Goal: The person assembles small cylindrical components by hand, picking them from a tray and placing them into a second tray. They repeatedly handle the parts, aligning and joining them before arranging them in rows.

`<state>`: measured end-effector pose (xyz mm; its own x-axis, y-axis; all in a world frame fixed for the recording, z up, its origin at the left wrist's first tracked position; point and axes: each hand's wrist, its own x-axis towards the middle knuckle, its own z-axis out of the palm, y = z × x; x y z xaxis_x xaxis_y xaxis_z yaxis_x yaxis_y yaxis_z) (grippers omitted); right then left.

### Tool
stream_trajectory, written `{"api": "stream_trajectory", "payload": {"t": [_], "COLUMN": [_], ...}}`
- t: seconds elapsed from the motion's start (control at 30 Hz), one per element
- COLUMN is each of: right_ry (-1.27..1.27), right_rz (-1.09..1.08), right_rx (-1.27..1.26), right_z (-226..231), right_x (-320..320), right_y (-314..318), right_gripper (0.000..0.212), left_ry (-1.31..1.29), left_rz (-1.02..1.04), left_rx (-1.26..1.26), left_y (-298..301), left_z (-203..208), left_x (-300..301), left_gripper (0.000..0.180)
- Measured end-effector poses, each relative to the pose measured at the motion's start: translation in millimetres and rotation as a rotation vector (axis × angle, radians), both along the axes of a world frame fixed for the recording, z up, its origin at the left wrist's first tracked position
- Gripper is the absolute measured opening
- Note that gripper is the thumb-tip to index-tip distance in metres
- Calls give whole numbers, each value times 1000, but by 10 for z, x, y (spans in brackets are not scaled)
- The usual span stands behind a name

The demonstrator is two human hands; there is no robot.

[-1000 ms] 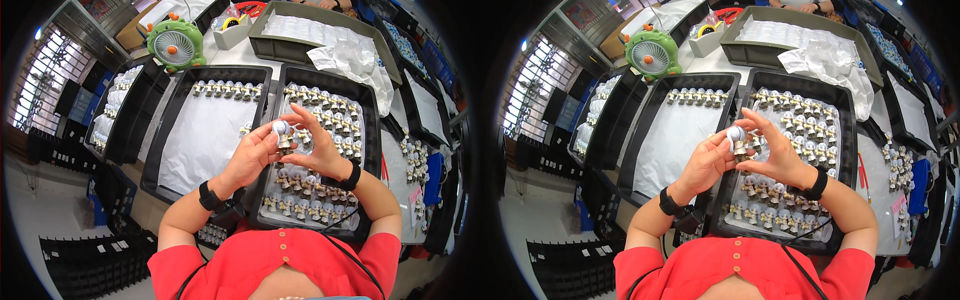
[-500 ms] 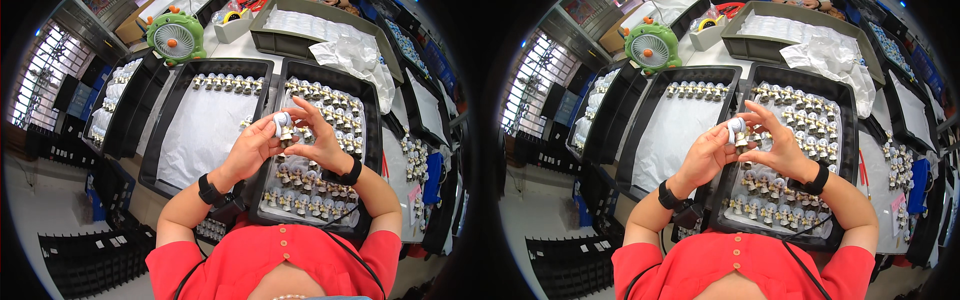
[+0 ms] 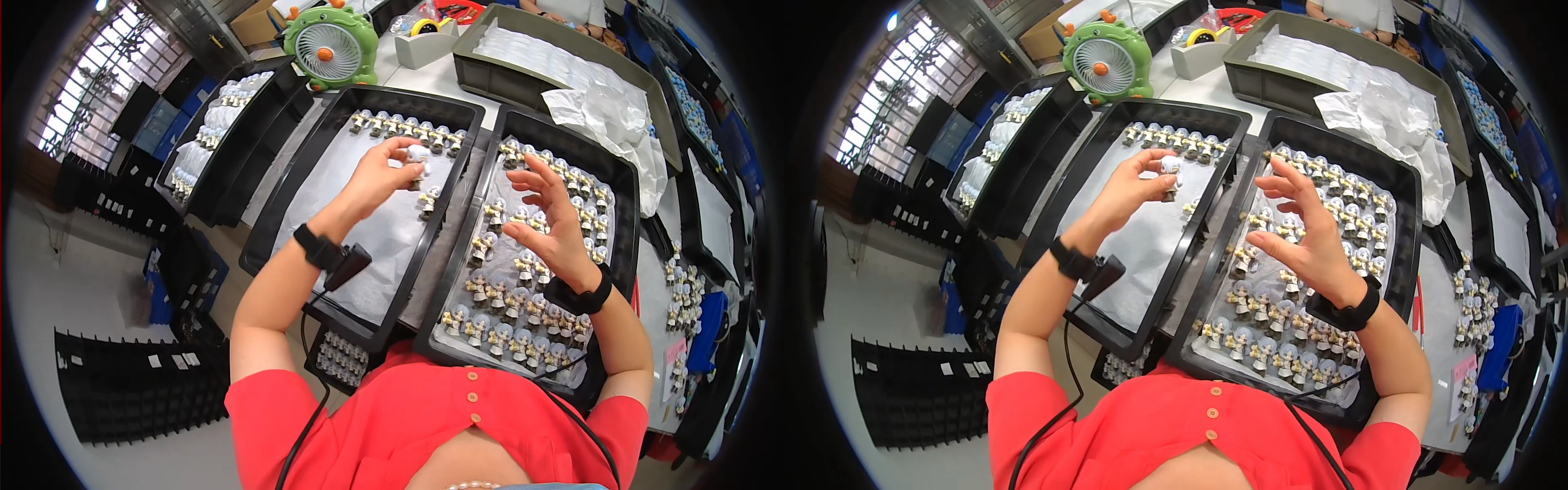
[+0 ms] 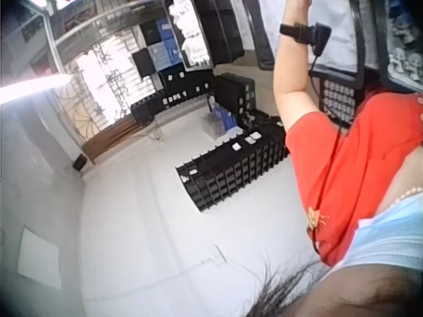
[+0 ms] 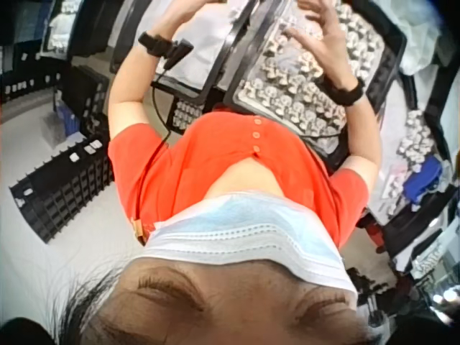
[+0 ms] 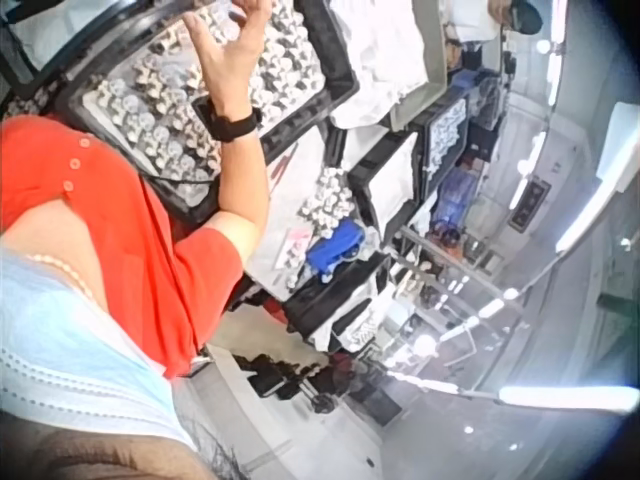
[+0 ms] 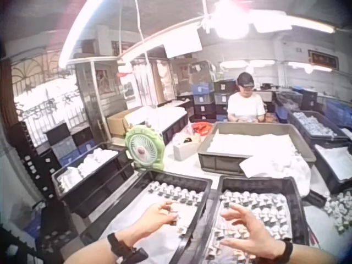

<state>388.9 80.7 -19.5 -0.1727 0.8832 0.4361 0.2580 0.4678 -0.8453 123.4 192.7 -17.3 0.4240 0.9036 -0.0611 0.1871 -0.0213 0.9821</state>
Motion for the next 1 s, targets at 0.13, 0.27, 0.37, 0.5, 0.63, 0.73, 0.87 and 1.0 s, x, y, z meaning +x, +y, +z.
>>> {"api": "stream_trajectory", "payload": {"t": [0.13,0.27,0.37,0.5,0.63,0.73,0.87,1.0], "right_ry": [-48,-93,-106,-132,-151,-314,-534,-617], "right_rz": [-3,13,20,27,60,222,335,220], "right_rx": [-10,-13,-38,-56,-58,-173,-156,-121], "right_z": [-7,-15,-40,-29,-1,-8,-68,-236], "right_x": [3,-6,-1,8,-15,35,-9,-88], "right_y": [-2,8,16,15,5,-17,-47,-100], "right_gripper": [75,73,72,71,58,44,32,35], "left_ry": [416,653,732,671,616,596,598,715], "left_rz": [88,83,51,37,27,0,-33,17], "left_rx": [24,109,152,94,45,40,53,215], "left_y": [316,311,313,299,309,289,293,275], "left_z": [-446,-630,-749,-774,-794,-751,-775,-595], "left_x": [-217,-158,-124,-107,-115,-88,-135,-118], "left_gripper": [41,42,41,39,36,34,35,41]}}
